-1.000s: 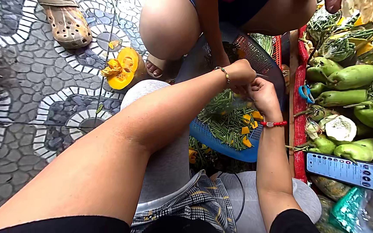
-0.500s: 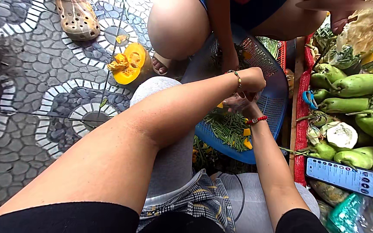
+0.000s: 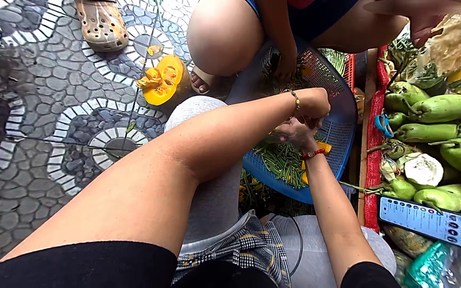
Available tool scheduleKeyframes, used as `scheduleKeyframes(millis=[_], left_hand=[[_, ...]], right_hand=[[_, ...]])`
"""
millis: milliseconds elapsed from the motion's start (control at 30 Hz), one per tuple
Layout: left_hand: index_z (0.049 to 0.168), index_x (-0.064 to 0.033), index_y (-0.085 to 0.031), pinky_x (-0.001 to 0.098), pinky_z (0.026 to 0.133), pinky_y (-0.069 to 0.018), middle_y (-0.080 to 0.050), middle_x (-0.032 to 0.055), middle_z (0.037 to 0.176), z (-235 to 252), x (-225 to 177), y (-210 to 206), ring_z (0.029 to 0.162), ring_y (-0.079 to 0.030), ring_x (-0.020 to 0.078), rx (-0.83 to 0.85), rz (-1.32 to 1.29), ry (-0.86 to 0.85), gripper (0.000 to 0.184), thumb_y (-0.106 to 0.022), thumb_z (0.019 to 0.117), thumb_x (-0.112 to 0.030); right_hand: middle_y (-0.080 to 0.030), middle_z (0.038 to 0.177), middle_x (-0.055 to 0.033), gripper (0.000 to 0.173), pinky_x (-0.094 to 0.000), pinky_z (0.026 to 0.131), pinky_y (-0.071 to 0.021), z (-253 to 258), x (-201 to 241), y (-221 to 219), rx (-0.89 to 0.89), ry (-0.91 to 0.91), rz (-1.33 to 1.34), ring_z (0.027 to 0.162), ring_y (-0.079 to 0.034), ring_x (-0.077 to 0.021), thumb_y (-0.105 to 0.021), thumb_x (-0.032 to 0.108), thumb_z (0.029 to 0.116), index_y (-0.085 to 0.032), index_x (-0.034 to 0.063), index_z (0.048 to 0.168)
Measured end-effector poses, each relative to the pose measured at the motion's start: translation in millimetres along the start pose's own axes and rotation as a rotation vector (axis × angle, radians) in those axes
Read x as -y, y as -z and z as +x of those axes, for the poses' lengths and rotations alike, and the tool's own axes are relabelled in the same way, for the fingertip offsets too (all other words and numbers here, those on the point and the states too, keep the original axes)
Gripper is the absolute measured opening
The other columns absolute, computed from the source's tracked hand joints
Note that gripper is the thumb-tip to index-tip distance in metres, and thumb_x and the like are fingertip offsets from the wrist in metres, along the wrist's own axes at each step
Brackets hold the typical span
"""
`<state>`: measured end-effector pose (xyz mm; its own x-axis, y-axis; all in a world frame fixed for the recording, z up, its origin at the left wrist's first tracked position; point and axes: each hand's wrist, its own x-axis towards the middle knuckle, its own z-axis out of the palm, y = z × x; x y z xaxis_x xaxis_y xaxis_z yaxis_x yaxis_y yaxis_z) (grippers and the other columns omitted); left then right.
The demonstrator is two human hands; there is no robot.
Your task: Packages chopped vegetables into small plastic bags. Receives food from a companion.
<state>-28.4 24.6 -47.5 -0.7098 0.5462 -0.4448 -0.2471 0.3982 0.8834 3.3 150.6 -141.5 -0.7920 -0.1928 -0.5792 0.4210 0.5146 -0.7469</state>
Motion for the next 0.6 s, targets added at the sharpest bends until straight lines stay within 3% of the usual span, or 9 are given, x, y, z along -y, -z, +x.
scheduleKeyframes(millis=[67,200,300,367,400,467,600], left_hand=[[0.096,-0.0037,-0.065,0.0267,0.065,-0.0520,-0.069,0.0014,0.079,-0.1,0.9,-1.3,0.068,-0.064,0.0087,0.008,0.010,0.000,0.021,-0.050,0.1066,-0.015],[0.095,-0.0046,-0.064,0.0256,0.063,-0.0508,-0.068,0.0005,0.078,-1.8,1.0,-0.8,0.067,-0.063,0.0076,0.005,0.026,0.012,0.021,-0.051,0.1069,-0.016],[0.095,-0.0049,-0.066,0.0265,0.064,-0.0511,-0.068,0.0010,0.078,-2.8,1.0,-0.6,0.067,-0.063,0.0086,0.004,0.059,0.028,0.021,-0.051,0.1067,-0.016],[0.096,-0.0048,-0.064,0.0270,0.064,-0.0507,-0.068,0.0018,0.078,-2.7,1.0,-1.3,0.067,-0.064,0.0097,0.007,0.094,0.043,0.020,-0.051,0.1064,-0.016],[0.096,-0.0045,-0.065,0.0276,0.063,-0.0501,-0.068,0.0023,0.077,-2.3,1.5,-1.8,0.067,-0.063,0.0104,0.003,0.104,0.052,0.020,-0.052,0.1061,-0.016],[0.094,-0.0044,-0.064,0.0272,0.062,-0.0495,-0.068,0.0023,0.075,-0.6,3.3,-1.9,0.065,-0.062,0.0101,-0.002,0.112,0.068,0.020,-0.052,0.1056,-0.015],[0.092,-0.0045,-0.064,0.0284,0.060,-0.0481,-0.064,0.0025,0.074,0.0,6.0,1.6,0.063,-0.059,0.0108,-0.043,0.156,0.062,0.022,-0.050,0.1049,-0.016]], right_hand=[[-0.064,0.073,0.0010,0.012,-0.0175,0.047,-0.0456,-2.8,3.1,-8.2,-0.042,0.007,-0.078,0.051,-0.052,-0.0012,-0.070,0.003,0.0944,-0.061,0.0008,0.103],[-0.061,0.071,0.0032,0.014,-0.0181,0.051,-0.0420,-5.4,7.8,-15.3,-0.077,0.043,-0.206,0.054,-0.050,0.0001,-0.072,0.011,0.0944,-0.061,0.0066,0.088],[-0.059,0.068,0.0031,0.020,-0.0225,0.058,-0.0468,1.6,4.8,-18.3,-0.102,0.157,-0.324,0.058,-0.053,-0.0027,-0.079,0.012,0.0880,-0.062,0.0068,0.080],[-0.066,0.083,-0.0077,0.023,-0.0362,0.076,-0.0516,4.5,5.4,-21.7,-0.143,0.236,-0.484,0.077,-0.061,-0.0140,-0.082,0.018,0.0849,-0.069,0.0001,0.092],[-0.070,0.095,-0.0155,0.032,-0.0456,0.087,-0.0504,4.4,7.5,-24.5,-0.164,0.254,-0.595,0.091,-0.065,-0.0230,-0.082,0.023,0.0860,-0.071,-0.0033,0.100],[-0.070,0.114,-0.0243,0.046,-0.0575,0.100,-0.0439,4.1,11.6,-31.8,-0.205,0.236,-0.801,0.114,-0.064,-0.0356,-0.076,0.036,0.0906,-0.071,-0.0044,0.112],[-0.061,0.137,-0.0236,0.067,-0.0581,0.111,-0.0375,8.5,20.5,-41.9,-0.240,0.045,-1.013,0.135,-0.053,-0.0361,-0.060,0.058,0.0971,-0.064,0.0004,0.132]])
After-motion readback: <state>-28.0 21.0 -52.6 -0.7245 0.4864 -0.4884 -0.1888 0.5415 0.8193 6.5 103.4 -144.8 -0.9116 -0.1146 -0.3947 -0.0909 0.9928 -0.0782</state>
